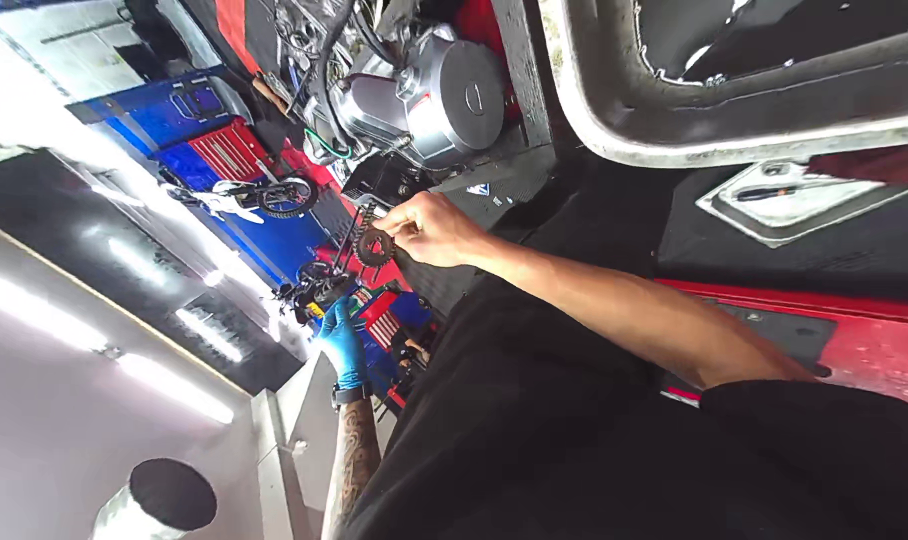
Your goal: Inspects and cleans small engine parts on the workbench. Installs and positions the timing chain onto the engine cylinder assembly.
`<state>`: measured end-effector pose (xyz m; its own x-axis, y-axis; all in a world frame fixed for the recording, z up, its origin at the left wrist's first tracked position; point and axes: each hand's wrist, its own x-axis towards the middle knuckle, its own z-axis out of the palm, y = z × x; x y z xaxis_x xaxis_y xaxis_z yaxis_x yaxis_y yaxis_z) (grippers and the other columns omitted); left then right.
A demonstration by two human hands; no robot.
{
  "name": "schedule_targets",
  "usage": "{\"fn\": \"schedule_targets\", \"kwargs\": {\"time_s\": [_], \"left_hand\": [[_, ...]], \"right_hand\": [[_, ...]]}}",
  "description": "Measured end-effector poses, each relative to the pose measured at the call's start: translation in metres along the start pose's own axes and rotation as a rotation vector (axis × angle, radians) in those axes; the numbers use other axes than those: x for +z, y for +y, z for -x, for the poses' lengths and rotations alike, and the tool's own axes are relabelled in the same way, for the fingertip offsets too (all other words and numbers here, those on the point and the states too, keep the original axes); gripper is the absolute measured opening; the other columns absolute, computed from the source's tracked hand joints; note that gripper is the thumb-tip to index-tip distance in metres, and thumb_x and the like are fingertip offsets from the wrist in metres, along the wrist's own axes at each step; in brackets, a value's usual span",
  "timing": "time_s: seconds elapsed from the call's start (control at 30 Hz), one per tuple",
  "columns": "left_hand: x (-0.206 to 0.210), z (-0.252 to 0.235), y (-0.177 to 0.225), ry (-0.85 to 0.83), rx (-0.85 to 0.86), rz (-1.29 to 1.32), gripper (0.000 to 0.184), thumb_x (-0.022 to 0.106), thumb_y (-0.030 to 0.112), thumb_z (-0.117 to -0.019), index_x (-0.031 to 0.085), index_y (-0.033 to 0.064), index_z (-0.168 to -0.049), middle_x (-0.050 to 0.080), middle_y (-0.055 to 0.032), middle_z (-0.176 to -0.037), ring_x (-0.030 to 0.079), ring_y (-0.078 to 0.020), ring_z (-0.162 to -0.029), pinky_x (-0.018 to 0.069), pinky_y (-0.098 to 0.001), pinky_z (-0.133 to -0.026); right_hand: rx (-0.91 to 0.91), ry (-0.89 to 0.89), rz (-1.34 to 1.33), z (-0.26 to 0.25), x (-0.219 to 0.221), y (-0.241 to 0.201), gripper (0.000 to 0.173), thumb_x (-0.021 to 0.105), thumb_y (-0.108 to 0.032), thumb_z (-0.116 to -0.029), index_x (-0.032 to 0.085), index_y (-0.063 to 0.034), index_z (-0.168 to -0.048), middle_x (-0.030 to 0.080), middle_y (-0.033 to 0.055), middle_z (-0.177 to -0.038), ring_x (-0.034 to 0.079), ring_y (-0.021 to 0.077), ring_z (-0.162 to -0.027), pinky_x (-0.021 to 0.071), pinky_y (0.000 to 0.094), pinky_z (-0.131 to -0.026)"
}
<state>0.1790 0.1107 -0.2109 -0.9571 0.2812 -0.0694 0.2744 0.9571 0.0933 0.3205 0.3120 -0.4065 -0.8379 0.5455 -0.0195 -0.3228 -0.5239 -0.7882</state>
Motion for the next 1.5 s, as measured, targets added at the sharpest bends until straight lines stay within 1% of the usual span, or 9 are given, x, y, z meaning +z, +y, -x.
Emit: {"fn": "schedule_targets", "kwargs": {"time_s": [0.17,0.27,0.37,0.43,0.57,0.7,0.87,1.17,1.5], "left_hand": [[0.004,0.027,0.058,-0.007,0.382,0.133,0.017,0.059,0.007,-0.1031,0.072,-0.0038,-0.101,0.077,-0.0056,-0.089,0.075,-0.0112,-0.075,0.0643,-0.0273,-0.070],[0.001,0.027,0.104,-0.041,0.600,0.011,0.016,0.064,0.009,-0.1007,0.073,-0.0025,-0.108,0.076,-0.0071,-0.098,0.073,-0.0101,-0.081,0.0633,-0.0267,-0.074],[0.004,0.013,0.139,-0.121,0.577,-0.254,0.024,0.063,0.029,-0.1030,0.075,0.0129,-0.116,0.075,0.0021,-0.099,0.070,-0.0028,-0.076,0.0602,-0.0233,-0.070],[0.007,0.002,0.158,-0.197,0.542,-0.435,0.027,0.063,0.040,-0.1011,0.075,0.0213,-0.116,0.075,0.0058,-0.098,0.069,-0.0030,-0.074,0.0592,-0.0279,-0.069],[0.015,-0.014,0.187,-0.320,0.502,-0.635,0.027,0.066,0.045,-0.0978,0.077,0.0242,-0.112,0.076,0.0031,-0.096,0.071,-0.0100,-0.078,0.0587,-0.0416,-0.073],[0.021,-0.029,0.192,-0.433,0.487,-0.682,0.020,0.068,0.046,-0.0960,0.078,0.0301,-0.103,0.075,0.0076,-0.086,0.070,-0.0081,-0.071,0.0586,-0.0419,-0.064],[0.020,-0.038,0.191,-0.517,0.435,-0.657,0.019,0.066,0.042,-0.0986,0.077,0.0265,-0.101,0.074,0.0074,-0.079,0.068,-0.0068,-0.064,0.0588,-0.0372,-0.059],[0.021,-0.034,0.201,-0.539,0.413,-0.601,0.018,0.067,0.032,-0.1003,0.073,0.0159,-0.104,0.074,0.0049,-0.083,0.069,-0.0050,-0.066,0.0605,-0.0293,-0.064],[0.016,-0.042,0.195,-0.558,0.404,-0.621,0.025,0.064,0.037,-0.1008,0.072,0.0153,-0.109,0.074,0.0023,-0.090,0.071,-0.0077,-0.074,0.0618,-0.0319,-0.069]], "right_hand": [[0.057,0.091,0.038,0.006,0.015,-0.009,0.020,0.069,-0.010,-0.0968,0.077,-0.0082,-0.114,0.078,0.0036,-0.097,0.073,0.0093,-0.082,0.0614,0.0324,-0.077],[-0.003,0.149,0.037,0.003,0.023,0.000,0.023,0.073,-0.012,-0.0945,0.076,-0.0088,-0.117,0.078,0.0014,-0.098,0.073,0.0065,-0.085,0.0614,0.0299,-0.081],[-0.046,0.184,0.049,0.000,0.027,0.010,0.026,0.074,-0.019,-0.0939,0.076,-0.0125,-0.119,0.079,-0.0031,-0.098,0.073,0.0023,-0.085,0.0614,0.0266,-0.081],[-0.053,0.199,0.054,0.001,0.029,0.011,0.025,0.076,-0.020,-0.0933,0.077,-0.0134,-0.118,0.079,-0.0038,-0.097,0.073,0.0018,-0.085,0.0621,0.0261,-0.080],[-0.064,0.213,0.088,0.000,0.030,0.013,0.026,0.077,-0.025,-0.0917,0.078,-0.0150,-0.116,0.079,-0.0049,-0.098,0.073,0.0026,-0.089,0.0616,0.0284,-0.084],[-0.057,0.226,0.073,-0.001,0.032,0.014,0.025,0.077,-0.023,-0.0907,0.078,-0.0138,-0.114,0.078,-0.0033,-0.095,0.073,0.0045,-0.080,0.0619,0.0291,-0.074],[-0.050,0.234,0.060,-0.001,0.033,0.015,0.024,0.077,-0.023,-0.0899,0.078,-0.0142,-0.112,0.078,-0.0048,-0.092,0.071,0.0031,-0.074,0.0609,0.0268,-0.070],[-0.058,0.252,0.010,-0.004,0.035,0.016,0.020,0.075,-0.020,-0.0904,0.078,-0.0120,-0.109,0.077,-0.0037,-0.086,0.071,0.0028,-0.071,0.0606,0.0260,-0.067],[-0.092,0.306,-0.044,-0.002,0.040,0.018,0.019,0.075,-0.017,-0.0909,0.077,-0.0090,-0.108,0.077,-0.0018,-0.084,0.071,0.0036,-0.070,0.0617,0.0253,-0.066]]}}
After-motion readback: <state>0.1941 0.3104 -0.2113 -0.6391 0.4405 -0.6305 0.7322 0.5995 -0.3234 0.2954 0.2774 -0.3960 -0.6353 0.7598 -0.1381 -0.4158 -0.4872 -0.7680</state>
